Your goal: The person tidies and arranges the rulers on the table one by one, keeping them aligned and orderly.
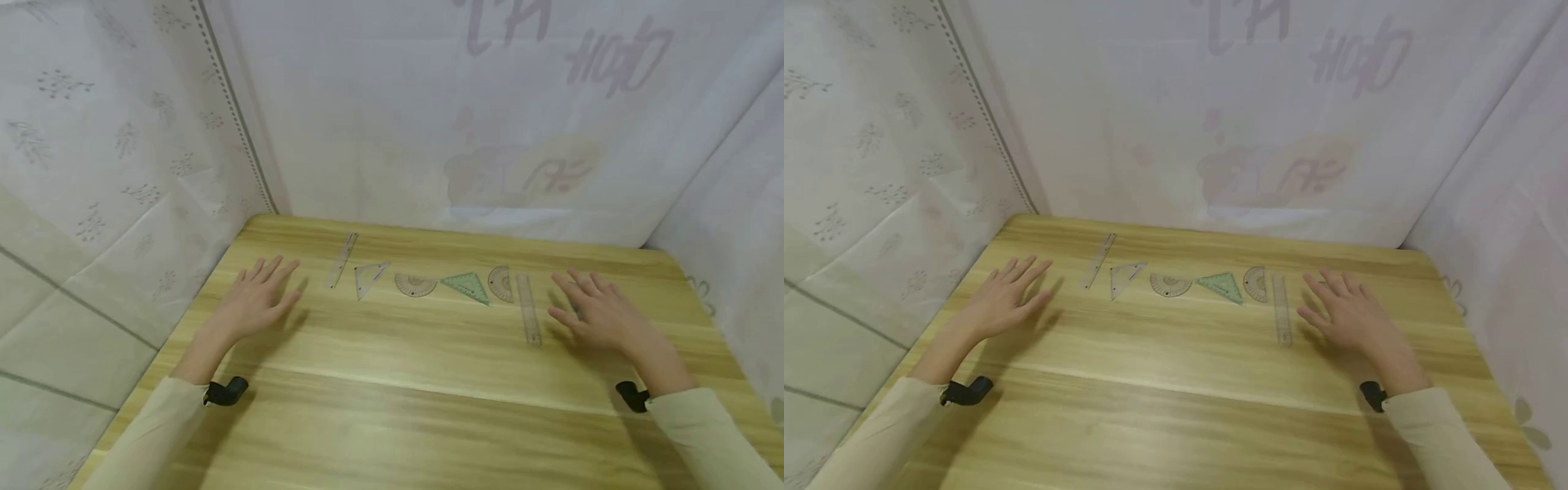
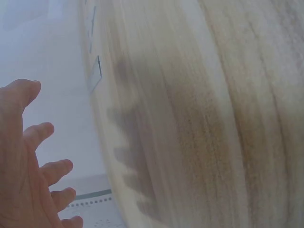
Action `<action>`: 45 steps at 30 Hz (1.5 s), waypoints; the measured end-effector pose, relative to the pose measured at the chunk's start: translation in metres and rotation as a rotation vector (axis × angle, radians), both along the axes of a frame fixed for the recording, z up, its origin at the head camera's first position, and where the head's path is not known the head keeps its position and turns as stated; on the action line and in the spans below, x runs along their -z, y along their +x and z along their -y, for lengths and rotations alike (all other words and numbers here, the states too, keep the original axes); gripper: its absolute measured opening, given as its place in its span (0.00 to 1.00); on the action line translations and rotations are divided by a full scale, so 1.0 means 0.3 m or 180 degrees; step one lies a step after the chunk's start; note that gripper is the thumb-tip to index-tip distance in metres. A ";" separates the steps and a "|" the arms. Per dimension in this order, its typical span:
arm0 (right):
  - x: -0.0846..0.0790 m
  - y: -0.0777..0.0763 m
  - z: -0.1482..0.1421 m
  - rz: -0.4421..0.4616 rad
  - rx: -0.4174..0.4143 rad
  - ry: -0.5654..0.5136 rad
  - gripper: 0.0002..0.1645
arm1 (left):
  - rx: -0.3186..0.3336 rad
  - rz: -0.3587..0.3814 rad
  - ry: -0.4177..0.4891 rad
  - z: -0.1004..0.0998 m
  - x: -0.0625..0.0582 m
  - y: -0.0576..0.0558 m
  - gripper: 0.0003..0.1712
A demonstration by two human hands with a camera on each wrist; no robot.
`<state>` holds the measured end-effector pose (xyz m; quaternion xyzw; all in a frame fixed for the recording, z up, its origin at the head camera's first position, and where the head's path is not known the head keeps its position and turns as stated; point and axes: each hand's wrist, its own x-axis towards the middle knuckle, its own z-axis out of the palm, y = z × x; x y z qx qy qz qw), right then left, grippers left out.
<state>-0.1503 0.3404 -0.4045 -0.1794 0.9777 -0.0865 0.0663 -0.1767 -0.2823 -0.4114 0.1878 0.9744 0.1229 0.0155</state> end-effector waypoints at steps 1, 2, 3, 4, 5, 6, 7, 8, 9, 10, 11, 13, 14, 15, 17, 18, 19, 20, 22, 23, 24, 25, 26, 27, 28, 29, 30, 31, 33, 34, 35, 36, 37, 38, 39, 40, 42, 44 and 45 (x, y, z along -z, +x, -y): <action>-0.001 0.000 0.001 -0.0012 -0.0004 -0.0011 0.46 | -0.0007 0.0012 0.0002 0.002 -0.002 0.001 0.39; -0.001 -0.001 0.003 -0.0029 -0.0010 -0.0027 0.46 | -0.0009 0.0020 0.0011 0.004 -0.003 0.001 0.40; -0.001 -0.004 0.005 -0.0068 -0.0028 -0.0044 0.45 | -0.0011 0.0020 0.0016 0.006 -0.004 0.001 0.40; -0.002 -0.006 0.008 -0.0124 -0.0052 -0.0069 0.45 | -0.0017 0.0022 0.0024 0.009 -0.005 0.001 0.40; -0.003 -0.008 0.011 -0.0180 -0.0084 -0.0101 0.44 | -0.0018 0.0040 0.0050 0.012 -0.006 0.001 0.40; -0.002 -0.013 0.014 -0.0231 -0.0111 -0.0145 0.44 | -0.0025 0.0048 0.0067 0.016 -0.008 0.001 0.40; -0.003 -0.017 0.018 -0.0274 -0.0140 -0.0192 0.44 | -0.0018 0.0054 0.0080 0.019 -0.009 0.002 0.40; -0.005 -0.022 0.023 -0.0310 -0.0163 -0.0251 0.43 | -0.0005 0.0045 0.0107 0.022 -0.009 0.001 0.40; -0.007 -0.027 0.028 -0.0326 -0.0189 -0.0316 0.43 | 0.0007 0.0033 0.0128 0.024 -0.008 0.001 0.40; -0.010 -0.030 0.034 -0.0320 -0.0199 -0.0398 0.42 | 0.0019 0.0032 0.0172 0.027 -0.007 0.000 0.40; -0.012 -0.034 0.040 -0.0325 -0.0213 -0.0512 0.41 | 0.0036 0.0031 0.0230 0.027 -0.006 0.000 0.39; -0.014 -0.042 0.054 -0.0331 -0.0236 -0.0739 0.38 | 0.0064 0.0022 0.0354 0.027 -0.002 -0.002 0.38; -0.013 -0.048 0.061 -0.0334 -0.0251 -0.0864 0.36 | 0.0082 0.0029 0.0420 0.025 0.001 -0.004 0.37; -0.011 -0.054 0.069 -0.0335 -0.0266 -0.0986 0.34 | 0.0101 0.0039 0.0476 0.021 0.004 -0.007 0.36; -0.008 -0.068 0.090 -0.0323 -0.0275 -0.1200 0.29 | 0.0125 0.0057 0.0555 0.012 0.009 -0.012 0.33; -0.007 -0.076 0.102 -0.0273 -0.0266 -0.1272 0.28 | 0.0137 0.0069 0.0571 0.008 0.011 -0.015 0.32; -0.009 -0.084 0.116 -0.0195 -0.0242 -0.1352 0.27 | 0.0150 0.0082 0.0577 0.003 0.012 -0.017 0.31; -0.011 -0.094 0.132 -0.0129 -0.0212 -0.1396 0.26 | 0.0162 0.0095 0.0572 0.001 0.013 -0.019 0.30; -0.021 -0.114 0.168 0.0047 -0.0159 -0.1500 0.27 | 0.0168 0.0104 0.0547 -0.005 0.012 -0.022 0.30; -0.028 -0.124 0.187 0.0119 -0.0148 -0.1538 0.27 | 0.0167 0.0111 0.0533 -0.007 0.011 -0.024 0.30; -0.033 -0.135 0.205 0.0187 -0.0139 -0.1572 0.28 | 0.0173 0.0120 0.0520 -0.010 0.010 -0.027 0.30; -0.037 -0.147 0.224 0.0246 -0.0140 -0.1601 0.28 | 0.0180 0.0127 0.0504 -0.013 0.008 -0.029 0.31; -0.042 -0.158 0.242 0.0291 -0.0156 -0.1616 0.29 | 0.0190 0.0130 0.0483 -0.016 0.008 -0.034 0.31; -0.044 -0.170 0.259 0.0340 -0.0183 -0.1653 0.29 | 0.0199 0.0141 0.0466 -0.020 0.008 -0.038 0.32; -0.046 -0.181 0.276 0.0362 -0.0222 -0.1661 0.29 | 0.0210 0.0157 0.0452 -0.024 0.007 -0.042 0.32; -0.047 -0.191 0.291 0.0383 -0.0253 -0.1663 0.29 | 0.0210 0.0184 0.0433 -0.027 0.009 -0.046 0.33; -0.047 -0.201 0.306 0.0412 -0.0272 -0.1673 0.29 | 0.0214 0.0208 0.0417 -0.030 0.010 -0.049 0.33; -0.047 -0.210 0.321 0.0423 -0.0292 -0.1677 0.29 | 0.0219 0.0234 0.0412 -0.034 0.011 -0.052 0.33; -0.046 -0.228 0.347 0.0465 -0.0310 -0.1714 0.29 | 0.0203 0.0264 0.0393 -0.040 0.014 -0.059 0.33; -0.044 -0.236 0.359 0.0486 -0.0315 -0.1727 0.29 | 0.0198 0.0269 0.0383 -0.043 0.014 -0.061 0.34; -0.043 -0.245 0.371 0.0518 -0.0305 -0.1743 0.29 | 0.0183 0.0269 0.0377 -0.046 0.015 -0.064 0.34; -0.042 -0.252 0.382 0.0538 -0.0300 -0.1749 0.30 | 0.0170 0.0264 0.0370 -0.050 0.015 -0.066 0.34; -0.040 -0.259 0.394 0.0573 -0.0296 -0.1760 0.30 | 0.0160 0.0255 0.0359 -0.052 0.015 -0.070 0.34; -0.039 -0.266 0.406 0.0605 -0.0296 -0.1769 0.30 | 0.0149 0.0247 0.0348 -0.054 0.015 -0.072 0.34; -0.037 -0.273 0.420 0.0615 -0.0305 -0.1763 0.30 | 0.0135 0.0241 0.0335 -0.056 0.015 -0.075 0.34; -0.036 -0.279 0.433 0.0610 -0.0329 -0.1741 0.31 | 0.0117 0.0238 0.0324 -0.056 0.017 -0.077 0.34; -0.036 -0.289 0.465 0.0621 -0.0374 -0.1727 0.31 | 0.0092 0.0242 0.0316 -0.058 0.022 -0.080 0.34; -0.037 -0.299 0.499 0.0635 -0.0447 -0.1695 0.31 | 0.0073 0.0257 0.0320 -0.059 0.028 -0.083 0.34; -0.038 -0.303 0.516 0.0650 -0.0485 -0.1686 0.31 | 0.0070 0.0259 0.0322 -0.060 0.032 -0.084 0.34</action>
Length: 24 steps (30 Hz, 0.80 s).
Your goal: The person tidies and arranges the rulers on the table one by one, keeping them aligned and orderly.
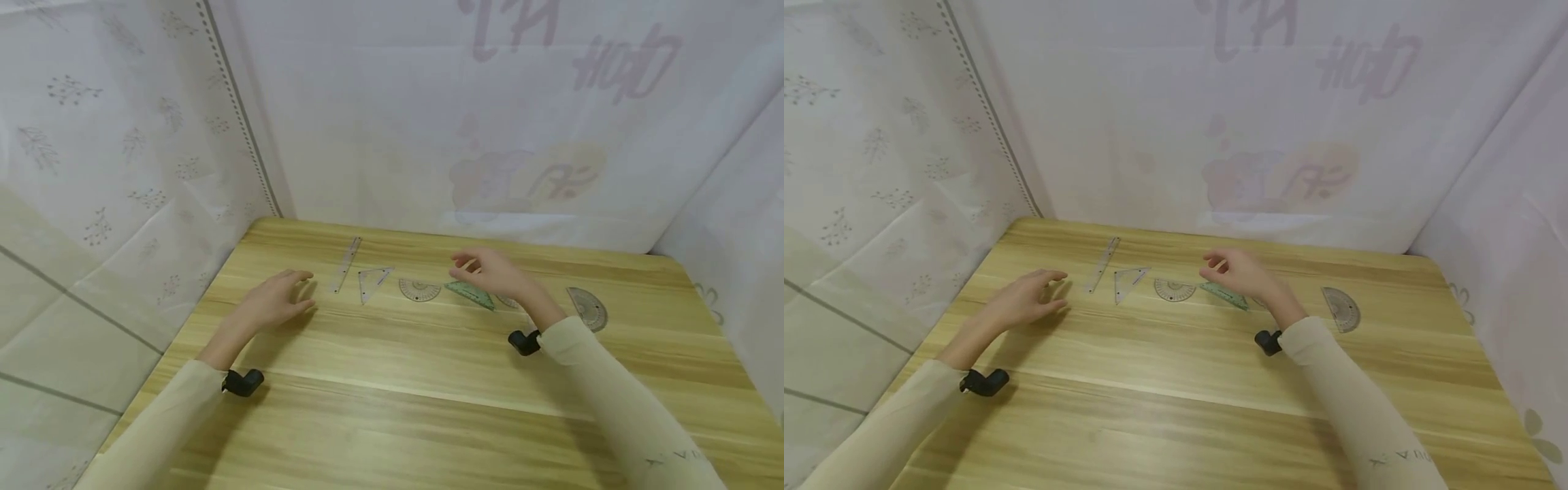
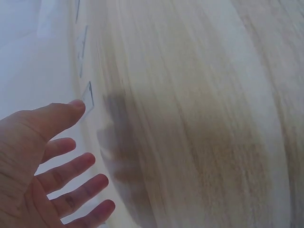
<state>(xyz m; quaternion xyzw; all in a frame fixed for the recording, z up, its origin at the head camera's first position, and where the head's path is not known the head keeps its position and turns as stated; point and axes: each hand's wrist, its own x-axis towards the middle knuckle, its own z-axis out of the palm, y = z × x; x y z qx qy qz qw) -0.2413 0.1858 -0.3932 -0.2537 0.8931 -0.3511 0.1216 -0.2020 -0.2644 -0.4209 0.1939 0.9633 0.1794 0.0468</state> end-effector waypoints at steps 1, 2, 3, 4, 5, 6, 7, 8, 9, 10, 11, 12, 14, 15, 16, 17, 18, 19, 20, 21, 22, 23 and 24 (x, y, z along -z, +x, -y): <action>0.000 -0.003 0.014 0.0009 -0.0034 0.0004 0.32 | 0.0004 0.0004 0.0006 -0.003 0.002 -0.002 0.34; 0.000 -0.006 0.029 0.0023 -0.0059 0.0004 0.32 | 0.0004 0.0014 0.0005 -0.006 0.004 -0.003 0.35; 0.000 -0.008 0.042 0.0016 -0.0083 0.0020 0.32 | 0.0000 0.0019 -0.0002 -0.010 0.007 -0.005 0.35; 0.001 -0.010 0.053 0.0013 -0.0101 0.0035 0.32 | 0.0006 0.0014 -0.0010 -0.013 0.009 -0.007 0.35; 0.002 -0.012 0.063 0.0007 -0.0115 0.0037 0.32 | 0.0005 0.0009 -0.0024 -0.017 0.011 -0.009 0.35; 0.002 -0.014 0.072 -0.0013 -0.0128 0.0048 0.31 | 0.0011 0.0001 -0.0036 -0.020 0.012 -0.011 0.35; 0.001 -0.015 0.080 -0.0025 -0.0137 0.0056 0.31 | 0.0007 0.0000 -0.0050 -0.024 0.012 -0.012 0.35; 0.002 -0.016 0.087 -0.0039 -0.0146 0.0058 0.31 | -0.0002 0.0001 -0.0066 -0.028 0.013 -0.013 0.35; 0.003 -0.017 0.092 -0.0045 -0.0156 0.0062 0.31 | -0.0007 -0.0004 -0.0077 -0.030 0.014 -0.015 0.35; 0.003 -0.018 0.097 -0.0039 -0.0161 0.0058 0.31 | -0.0011 -0.0006 -0.0089 -0.033 0.011 -0.016 0.35; 0.003 -0.019 0.100 -0.0039 -0.0166 0.0054 0.31 | -0.0025 0.0004 -0.0106 -0.036 0.009 -0.016 0.35; 0.001 -0.019 0.103 -0.0027 -0.0168 0.0049 0.31 | -0.0034 0.0013 -0.0116 -0.039 0.006 -0.017 0.35; 0.004 -0.021 0.108 -0.0022 -0.0171 0.0030 0.30 | -0.0057 0.0028 -0.0147 -0.043 0.004 -0.018 0.35; 0.005 -0.022 0.111 -0.0015 -0.0169 0.0024 0.30 | -0.0060 0.0033 -0.0160 -0.044 0.002 -0.020 0.35; 0.008 -0.024 0.114 -0.0016 -0.0162 0.0020 0.29 | -0.0060 0.0039 -0.0170 -0.046 0.001 -0.020 0.35; 0.011 -0.026 0.117 -0.0012 -0.0155 0.0012 0.29 | -0.0056 0.0043 -0.0179 -0.048 0.000 -0.022 0.35; 0.015 -0.028 0.121 0.0001 -0.0155 -0.0010 0.29 | -0.0052 0.0047 -0.0171 -0.050 0.000 -0.024 0.35; 0.020 -0.030 0.126 0.0010 -0.0151 -0.0026 0.29 | -0.0043 0.0054 -0.0162 -0.051 0.003 -0.027 0.35; 0.023 -0.031 0.132 0.0022 -0.0147 -0.0043 0.29 | -0.0028 0.0054 -0.0146 -0.053 0.004 -0.029 0.36; 0.028 -0.032 0.138 0.0040 -0.0149 -0.0063 0.29 | -0.0007 0.0055 -0.0127 -0.055 0.006 -0.031 0.36; 0.031 -0.032 0.144 0.0051 -0.0153 -0.0080 0.30 | 0.0012 0.0059 -0.0113 -0.057 0.009 -0.033 0.36; 0.032 -0.031 0.151 0.0060 -0.0167 -0.0090 0.30 | 0.0036 0.0057 -0.0102 -0.058 0.012 -0.036 0.36; 0.033 -0.030 0.157 0.0066 -0.0182 -0.0100 0.31 | 0.0068 0.0046 -0.0090 -0.059 0.016 -0.038 0.37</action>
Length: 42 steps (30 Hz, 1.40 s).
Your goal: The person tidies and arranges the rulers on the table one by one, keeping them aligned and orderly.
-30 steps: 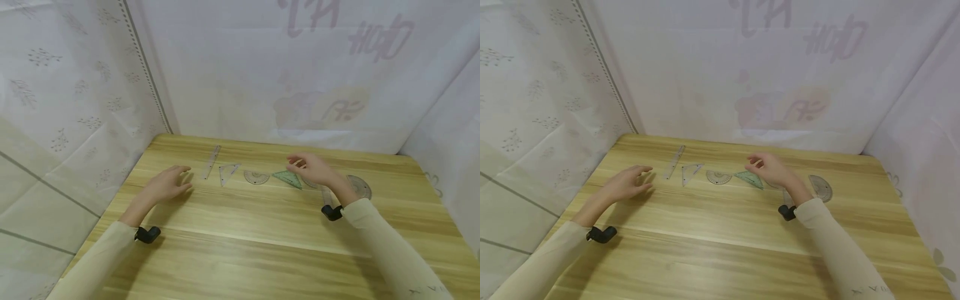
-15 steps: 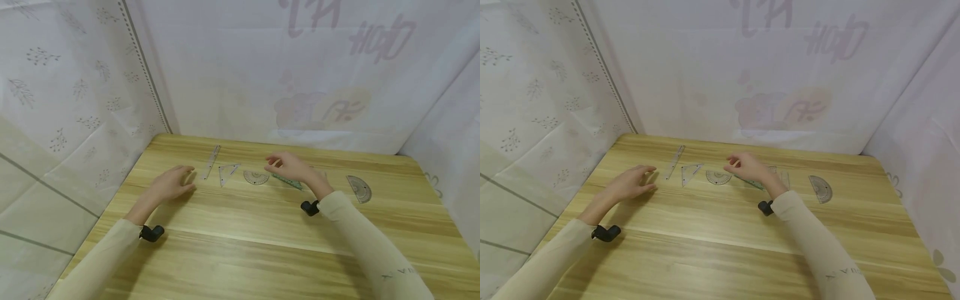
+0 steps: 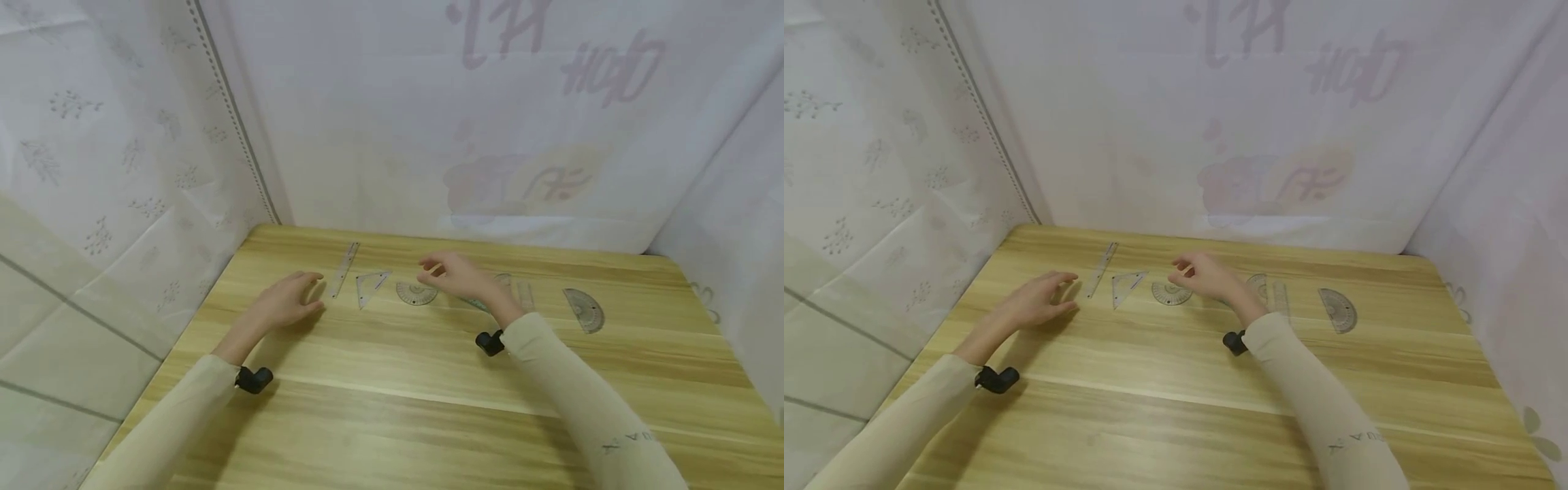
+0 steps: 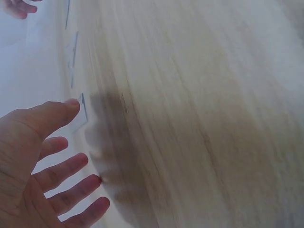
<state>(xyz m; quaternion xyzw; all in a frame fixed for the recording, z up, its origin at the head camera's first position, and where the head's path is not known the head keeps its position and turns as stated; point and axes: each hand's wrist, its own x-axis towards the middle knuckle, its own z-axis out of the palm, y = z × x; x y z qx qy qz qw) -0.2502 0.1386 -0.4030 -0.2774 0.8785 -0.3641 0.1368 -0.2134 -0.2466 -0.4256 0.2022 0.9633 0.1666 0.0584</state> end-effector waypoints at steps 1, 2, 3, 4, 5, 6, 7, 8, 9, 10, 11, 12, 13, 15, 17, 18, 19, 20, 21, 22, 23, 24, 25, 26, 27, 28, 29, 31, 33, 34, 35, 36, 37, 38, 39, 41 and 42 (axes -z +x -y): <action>0.001 0.001 0.008 0.0004 -0.0010 0.0008 0.31 | 0.0030 -0.0013 0.0002 0.000 0.006 -0.003 0.37; 0.002 0.001 0.016 0.0010 -0.0020 0.0006 0.31 | 0.0059 -0.0030 0.0004 0.000 0.010 -0.005 0.37; 0.003 0.000 0.024 0.0025 -0.0022 -0.0001 0.31 | 0.0083 -0.0042 0.0004 -0.001 0.014 -0.009 0.37; 0.003 0.000 0.030 0.0032 -0.0018 0.0001 0.31 | 0.0102 -0.0058 0.0000 -0.002 0.018 -0.013 0.38; 0.003 -0.001 0.037 0.0049 -0.0012 -0.0008 0.31 | 0.0123 -0.0085 0.0002 -0.003 0.021 -0.018 0.38; 0.003 -0.003 0.043 0.0073 -0.0003 -0.0038 0.31 | 0.0139 -0.0108 0.0010 -0.006 0.023 -0.023 0.38; 0.003 -0.006 0.050 0.0086 0.0006 -0.0059 0.31 | 0.0149 -0.0133 0.0023 -0.009 0.025 -0.028 0.38; 0.005 -0.009 0.056 0.0104 0.0009 -0.0095 0.31 | 0.0153 -0.0145 0.0044 -0.012 0.026 -0.032 0.38; 0.007 -0.012 0.062 0.0120 0.0015 -0.0124 0.31 | 0.0157 -0.0150 0.0070 -0.016 0.027 -0.036 0.39; 0.010 -0.017 0.069 0.0144 0.0013 -0.0169 0.32 | 0.0169 -0.0158 0.0104 -0.019 0.028 -0.040 0.39; 0.013 -0.021 0.076 0.0167 0.0010 -0.0218 0.32 | 0.0182 -0.0161 0.0142 -0.021 0.030 -0.044 0.39; 0.016 -0.025 0.082 0.0189 0.0010 -0.0273 0.32 | 0.0185 -0.0153 0.0202 -0.024 0.032 -0.048 0.39; 0.020 -0.027 0.087 0.0204 0.0015 -0.0320 0.32 | 0.0198 -0.0150 0.0270 -0.025 0.035 -0.053 0.38; 0.027 -0.032 0.097 0.0229 0.0039 -0.0420 0.32 | 0.0204 -0.0111 0.0453 -0.026 0.041 -0.062 0.38; 0.033 -0.035 0.104 0.0226 0.0077 -0.0495 0.31 | 0.0188 -0.0084 0.0648 -0.025 0.048 -0.071 0.37; 0.036 -0.036 0.106 0.0217 0.0099 -0.0522 0.31 | 0.0172 -0.0064 0.0746 -0.023 0.051 -0.075 0.37; 0.040 -0.037 0.108 0.0203 0.0121 -0.0538 0.31 | 0.0162 -0.0045 0.0826 -0.021 0.054 -0.079 0.37; 0.044 -0.038 0.109 0.0200 0.0140 -0.0554 0.31 | 0.0141 -0.0021 0.0900 -0.019 0.056 -0.081 0.37; 0.048 -0.039 0.111 0.0201 0.0162 -0.0569 0.31 | 0.0124 -0.0004 0.0956 -0.017 0.058 -0.084 0.37; 0.051 -0.041 0.112 0.0214 0.0180 -0.0599 0.30 | 0.0103 0.0018 0.1017 -0.015 0.061 -0.086 0.37; 0.054 -0.042 0.114 0.0229 0.0200 -0.0625 0.30 | 0.0089 0.0043 0.1073 -0.013 0.064 -0.089 0.38; 0.057 -0.044 0.115 0.0247 0.0222 -0.0652 0.30 | 0.0070 0.0077 0.1143 -0.012 0.067 -0.092 0.38; 0.059 -0.045 0.118 0.0270 0.0242 -0.0676 0.30 | 0.0037 0.0109 0.1208 -0.010 0.071 -0.095 0.38; 0.061 -0.047 0.121 0.0290 0.0257 -0.0700 0.30 | 0.0004 0.0133 0.1268 -0.007 0.074 -0.097 0.38; 0.062 -0.050 0.124 0.0310 0.0269 -0.0729 0.29 | -0.0031 0.0155 0.1324 -0.005 0.078 -0.100 0.38; 0.064 -0.052 0.128 0.0337 0.0275 -0.0757 0.30 | -0.0065 0.0174 0.1376 -0.003 0.081 -0.103 0.37; 0.064 -0.053 0.132 0.0355 0.0278 -0.0766 0.30 | -0.0081 0.0181 0.1416 -0.001 0.084 -0.105 0.37; 0.065 -0.058 0.141 0.0383 0.0260 -0.0781 0.30 | -0.0096 0.0174 0.1446 0.003 0.089 -0.109 0.37; 0.066 -0.060 0.148 0.0403 0.0239 -0.0796 0.30 | -0.0018 0.0138 0.1429 0.003 0.092 -0.115 0.36; 0.066 -0.061 0.151 0.0405 0.0235 -0.0790 0.31 | 0.0035 0.0133 0.1417 0.001 0.093 -0.118 0.36; 0.066 -0.061 0.153 0.0401 0.0232 -0.0785 0.31 | 0.0095 0.0122 0.1388 -0.001 0.095 -0.121 0.35; 0.066 -0.062 0.154 0.0389 0.0231 -0.0774 0.31 | 0.0148 0.0111 0.1349 -0.002 0.096 -0.124 0.35; 0.066 -0.063 0.156 0.0380 0.0228 -0.0764 0.32 | 0.0204 0.0102 0.1315 -0.005 0.097 -0.126 0.35; 0.066 -0.063 0.157 0.0376 0.0219 -0.0762 0.32 | 0.0259 0.0089 0.1268 -0.007 0.099 -0.128 0.35; 0.067 -0.065 0.158 0.0371 0.0212 -0.0757 0.32 | 0.0295 0.0086 0.1232 -0.009 0.100 -0.130 0.35; 0.068 -0.067 0.160 0.0365 0.0185 -0.0752 0.32 | 0.0349 0.0038 0.1139 -0.013 0.101 -0.130 0.35; 0.068 -0.069 0.161 0.0363 0.0171 -0.0745 0.32 | 0.0364 0.0013 0.1104 -0.014 0.101 -0.130 0.35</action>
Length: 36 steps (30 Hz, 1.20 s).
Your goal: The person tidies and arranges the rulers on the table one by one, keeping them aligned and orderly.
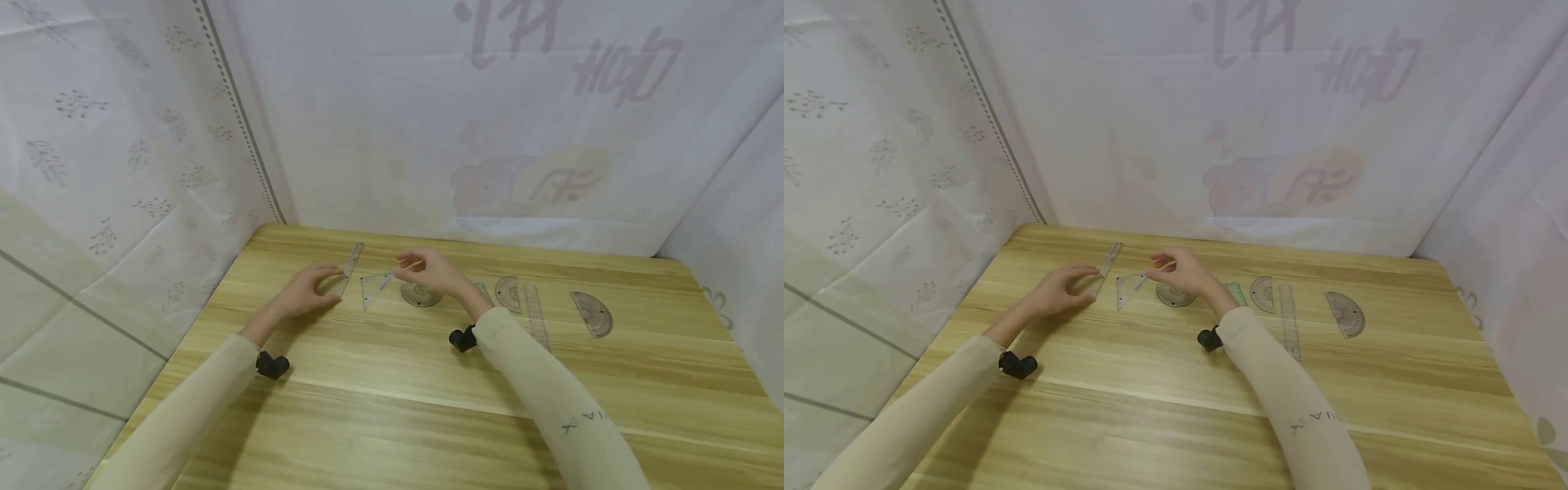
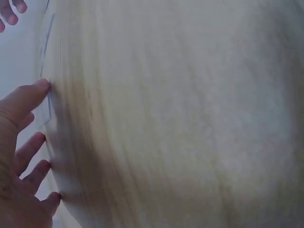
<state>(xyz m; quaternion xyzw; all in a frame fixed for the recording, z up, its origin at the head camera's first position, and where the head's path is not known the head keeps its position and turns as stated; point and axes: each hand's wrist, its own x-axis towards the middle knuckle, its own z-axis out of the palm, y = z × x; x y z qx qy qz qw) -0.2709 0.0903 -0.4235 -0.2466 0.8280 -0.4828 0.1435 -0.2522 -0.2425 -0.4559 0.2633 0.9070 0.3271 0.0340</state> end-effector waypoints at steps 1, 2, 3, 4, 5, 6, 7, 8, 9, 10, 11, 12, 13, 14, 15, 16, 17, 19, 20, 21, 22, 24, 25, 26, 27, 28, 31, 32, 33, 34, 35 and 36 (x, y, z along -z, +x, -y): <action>0.000 -0.001 -0.001 0.0000 -0.0011 0.0000 0.32 | 0.0013 -0.0023 -0.0022 -0.003 -0.001 0.000 0.35; 0.001 -0.003 -0.003 -0.0006 -0.0013 0.0007 0.32 | 0.0029 -0.0061 -0.0050 -0.006 -0.001 0.000 0.35; 0.003 -0.005 -0.004 -0.0013 -0.0014 0.0018 0.32 | 0.0034 -0.0089 -0.0070 -0.009 -0.001 -0.001 0.35; 0.004 -0.006 -0.005 -0.0025 -0.0012 0.0031 0.32 | 0.0036 -0.0111 -0.0087 -0.010 -0.002 -0.001 0.35; 0.004 -0.008 -0.006 -0.0040 -0.0005 0.0049 0.32 | 0.0036 -0.0128 -0.0102 -0.012 -0.002 0.000 0.35; 0.005 -0.010 -0.006 -0.0058 -0.0002 0.0065 0.32 | 0.0035 -0.0137 -0.0119 -0.013 -0.003 0.000 0.34; 0.007 -0.012 -0.006 -0.0069 -0.0005 0.0068 0.32 | 0.0037 -0.0157 -0.0150 -0.014 -0.004 0.000 0.33; 0.008 -0.014 -0.005 -0.0071 -0.0017 0.0062 0.32 | 0.0038 -0.0172 -0.0186 -0.015 -0.005 0.000 0.32; 0.009 -0.015 -0.003 -0.0084 -0.0039 0.0050 0.33 | 0.0029 -0.0172 -0.0221 -0.015 -0.006 0.001 0.31; 0.010 -0.016 -0.001 -0.0101 -0.0058 0.0049 0.32 | 0.0029 -0.0184 -0.0253 -0.016 -0.007 0.002 0.30; 0.012 -0.017 0.000 -0.0110 -0.0083 0.0041 0.32 | 0.0043 -0.0214 -0.0281 -0.016 -0.008 0.003 0.30; 0.015 -0.017 0.001 -0.0125 -0.0108 0.0029 0.32 | 0.0055 -0.0247 -0.0304 -0.017 -0.009 0.003 0.30; 0.018 -0.016 0.001 -0.0135 -0.0128 0.0016 0.32 | 0.0067 -0.0279 -0.0319 -0.017 -0.009 0.003 0.31; 0.018 -0.015 -0.001 -0.0147 -0.0145 0.0013 0.31 | 0.0081 -0.0303 -0.0326 -0.017 -0.010 0.002 0.32; 0.018 -0.013 -0.003 -0.0176 -0.0151 0.0025 0.31 | 0.0092 -0.0328 -0.0339 -0.018 -0.011 0.002 0.33; 0.017 -0.010 -0.007 -0.0183 -0.0146 0.0046 0.31 | 0.0110 -0.0346 -0.0353 -0.018 -0.011 0.002 0.34; 0.014 -0.006 -0.012 -0.0176 -0.0144 0.0050 0.30 | 0.0137 -0.0357 -0.0358 -0.019 -0.010 0.001 0.35; 0.006 0.002 -0.024 -0.0145 -0.0127 0.0072 0.30 | 0.0178 -0.0347 -0.0377 -0.019 -0.008 0.001 0.33; 0.003 0.004 -0.029 -0.0122 -0.0119 0.0084 0.30 | 0.0208 -0.0351 -0.0392 -0.019 -0.007 0.001 0.32; -0.001 0.007 -0.034 -0.0107 -0.0106 0.0089 0.30 | 0.0236 -0.0361 -0.0402 -0.018 -0.004 0.002 0.30; -0.003 0.009 -0.039 -0.0093 -0.0098 0.0104 0.30 | 0.0264 -0.0388 -0.0402 -0.016 -0.002 0.002 0.28; -0.006 0.010 -0.044 -0.0095 -0.0098 0.0120 0.30 | 0.0286 -0.0465 -0.0396 -0.011 0.002 0.003 0.26; -0.005 0.009 -0.046 -0.0107 -0.0107 0.0121 0.30 | 0.0285 -0.0497 -0.0395 -0.008 0.003 0.004 0.25; -0.005 0.008 -0.047 -0.0120 -0.0114 0.0122 0.31 | 0.0282 -0.0530 -0.0395 -0.005 0.003 0.005 0.24; -0.004 0.008 -0.049 -0.0142 -0.0123 0.0124 0.31 | 0.0269 -0.0550 -0.0395 -0.003 0.003 0.007 0.24; -0.002 0.007 -0.050 -0.0155 -0.0136 0.0127 0.31 | 0.0255 -0.0561 -0.0400 -0.001 0.002 0.008 0.23; 0.002 0.009 -0.057 -0.0138 -0.0144 0.0100 0.32 | 0.0234 -0.0536 -0.0441 0.001 0.002 0.009 0.23; 0.003 0.011 -0.061 -0.0123 -0.0135 0.0101 0.32 | 0.0234 -0.0530 -0.0463 0.000 0.003 0.009 0.22; 0.004 0.014 -0.065 -0.0108 -0.0128 0.0096 0.32 | 0.0234 -0.0519 -0.0481 0.000 0.003 0.009 0.23; 0.006 0.015 -0.069 -0.0091 -0.0122 0.0089 0.31 | 0.0236 -0.0510 -0.0497 -0.001 0.004 0.009 0.23; 0.007 0.017 -0.073 -0.0077 -0.0114 0.0087 0.31 | 0.0238 -0.0504 -0.0508 -0.002 0.004 0.009 0.23; 0.008 0.018 -0.078 -0.0068 -0.0112 0.0076 0.31 | 0.0238 -0.0501 -0.0522 -0.004 0.004 0.009 0.23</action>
